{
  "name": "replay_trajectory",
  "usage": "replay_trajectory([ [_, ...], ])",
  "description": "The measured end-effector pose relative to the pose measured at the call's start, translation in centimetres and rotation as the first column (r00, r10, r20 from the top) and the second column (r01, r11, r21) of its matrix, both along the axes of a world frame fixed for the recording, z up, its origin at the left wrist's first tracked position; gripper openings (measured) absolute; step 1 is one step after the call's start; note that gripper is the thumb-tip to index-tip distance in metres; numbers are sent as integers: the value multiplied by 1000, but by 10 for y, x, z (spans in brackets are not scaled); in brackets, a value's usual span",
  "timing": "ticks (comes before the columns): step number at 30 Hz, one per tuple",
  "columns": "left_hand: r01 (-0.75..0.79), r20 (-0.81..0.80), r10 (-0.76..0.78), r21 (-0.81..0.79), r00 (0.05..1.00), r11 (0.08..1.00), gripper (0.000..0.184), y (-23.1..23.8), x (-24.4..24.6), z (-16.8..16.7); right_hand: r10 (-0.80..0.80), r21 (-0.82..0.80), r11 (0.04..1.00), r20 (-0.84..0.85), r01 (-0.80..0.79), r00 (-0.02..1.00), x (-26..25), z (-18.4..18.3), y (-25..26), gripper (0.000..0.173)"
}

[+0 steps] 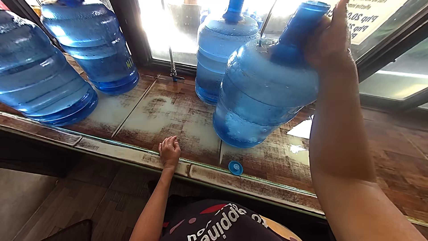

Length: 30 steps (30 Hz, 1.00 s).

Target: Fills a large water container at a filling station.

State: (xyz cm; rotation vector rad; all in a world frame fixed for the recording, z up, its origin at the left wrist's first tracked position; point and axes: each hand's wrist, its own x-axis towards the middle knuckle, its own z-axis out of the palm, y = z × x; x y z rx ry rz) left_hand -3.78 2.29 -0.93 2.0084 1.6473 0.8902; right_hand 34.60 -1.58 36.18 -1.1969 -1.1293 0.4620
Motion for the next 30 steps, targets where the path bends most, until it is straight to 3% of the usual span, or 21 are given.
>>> replay_trajectory([
  [30,2,-8,-2,-23,1000,1000,35,1,0,1,-42,-16,999,-40,42,998,0,1,1,71],
])
